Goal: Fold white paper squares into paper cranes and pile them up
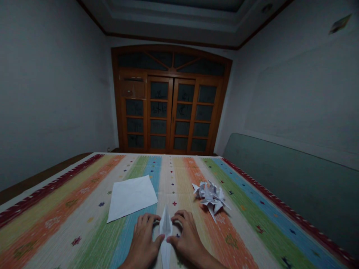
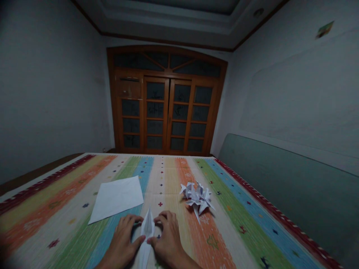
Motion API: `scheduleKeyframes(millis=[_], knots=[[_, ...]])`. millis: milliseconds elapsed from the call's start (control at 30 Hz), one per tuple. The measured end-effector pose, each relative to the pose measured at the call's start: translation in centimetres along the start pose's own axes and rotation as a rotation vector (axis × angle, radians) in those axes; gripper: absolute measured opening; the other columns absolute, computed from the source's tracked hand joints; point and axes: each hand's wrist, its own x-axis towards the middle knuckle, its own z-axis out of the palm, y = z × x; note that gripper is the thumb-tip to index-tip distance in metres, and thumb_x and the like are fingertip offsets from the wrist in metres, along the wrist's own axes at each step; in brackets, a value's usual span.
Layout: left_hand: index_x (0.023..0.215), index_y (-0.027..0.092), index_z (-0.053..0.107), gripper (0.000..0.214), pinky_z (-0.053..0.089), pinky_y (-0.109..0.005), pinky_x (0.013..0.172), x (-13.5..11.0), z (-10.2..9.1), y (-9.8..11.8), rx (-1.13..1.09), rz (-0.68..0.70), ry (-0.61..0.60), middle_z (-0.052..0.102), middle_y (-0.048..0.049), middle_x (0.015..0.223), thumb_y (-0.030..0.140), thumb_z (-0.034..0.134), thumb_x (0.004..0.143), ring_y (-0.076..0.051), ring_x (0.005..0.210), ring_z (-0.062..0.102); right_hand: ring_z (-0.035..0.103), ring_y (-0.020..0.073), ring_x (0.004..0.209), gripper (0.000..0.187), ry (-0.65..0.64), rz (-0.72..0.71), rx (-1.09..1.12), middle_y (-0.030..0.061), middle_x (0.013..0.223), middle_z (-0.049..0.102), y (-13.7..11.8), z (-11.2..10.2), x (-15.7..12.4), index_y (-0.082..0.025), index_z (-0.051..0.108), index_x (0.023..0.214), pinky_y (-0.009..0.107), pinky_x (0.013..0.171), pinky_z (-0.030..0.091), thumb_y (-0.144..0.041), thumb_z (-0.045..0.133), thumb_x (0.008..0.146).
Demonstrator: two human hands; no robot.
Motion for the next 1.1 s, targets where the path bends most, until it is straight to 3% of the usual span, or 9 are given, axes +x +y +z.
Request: scheduleKeyframes(millis=[167,300,467,600,800,933,1100], knots=[[0.118,0.022,0.059,0.039,0.051,-0.037,0.090,-0.2,0.4,-0.1,-0.354,0.026,-0.024,0.075,-0.0057,0.099,0.027,0.060,0.079,-0.028,0.095,0.071,0.066,0.0263,0.089,0.041,-0.090,-0.006,0.320,0.0030,0.092,0.071,-0.1,0.1,0.3,-0.022,0.062,0.099,0.035,0.082,0.051,-0.011,0.074,0.062],[0.115,0.022,0.057,0.035,0.054,-0.033,0.078,-0.2,-0.1,0.7,-0.534,0.044,-0.027,0.077,-0.0032,0.087,0.028,0.062,0.081,-0.026,0.080,0.074,0.057,0.0163,0.062,0.053,-0.137,0.024,0.518,-0.0083,0.067,0.062,-0.6,0.1,0.3,-0.022,0.057,0.114,0.023,0.060,0.041,-0.009,0.070,0.065],[0.103,0.022,0.067,0.024,0.057,-0.032,0.075,0.0,-1.3,1.3,-0.606,0.135,0.071,0.078,-0.0027,0.081,0.023,0.065,0.080,-0.025,0.077,0.076,0.060,0.0172,0.068,0.003,-0.106,-0.070,0.421,0.0001,0.071,0.066,-1.4,-0.5,0.3,-0.018,0.068,0.076,0.025,0.062,0.043,-0.014,0.068,0.076],[0.083,0.022,0.073,0.008,0.059,-0.028,0.065,-0.1,-2.0,1.8,-0.545,0.271,0.165,0.075,-0.0034,0.078,0.020,0.066,0.083,-0.022,0.072,0.073,0.064,0.0177,0.071,0.015,0.015,-0.323,0.356,0.0018,0.073,0.069,-2.4,-1.7,0.3,-0.019,0.072,0.073,0.024,0.063,0.044,-0.005,0.065,0.074],[0.088,0.024,0.075,0.020,0.059,-0.021,0.060,-0.7,-2.9,2.3,-0.484,0.546,0.320,0.068,-0.0002,0.079,0.008,0.064,0.084,-0.017,0.069,0.070,0.062,0.0158,0.067,0.043,0.239,-0.669,0.270,0.0001,0.075,0.059,-3.0,-3.1,0.4,-0.026,0.081,0.095,0.023,0.058,0.046,0.003,0.058,0.073],[0.103,0.025,0.073,0.026,0.059,-0.019,0.065,-1.0,-3.1,2.1,-0.453,0.704,0.272,0.075,0.0014,0.080,0.006,0.063,0.088,-0.015,0.067,0.073,0.062,0.0149,0.062,0.046,0.240,-0.816,0.231,0.0004,0.074,0.062,-2.5,-3.4,0.3,-0.026,0.078,0.107,0.022,0.054,0.045,0.003,0.058,0.078],[0.101,0.024,0.073,0.022,0.062,-0.023,0.071,-1.0,-2.9,1.9,-0.482,0.668,0.227,0.080,-0.0021,0.089,0.009,0.063,0.090,-0.019,0.077,0.078,0.070,0.0188,0.071,0.040,0.170,-0.808,0.187,0.0056,0.084,0.071,-1.8,-3.1,0.2,-0.025,0.078,0.111,0.025,0.061,0.054,-0.001,0.061,0.082]])
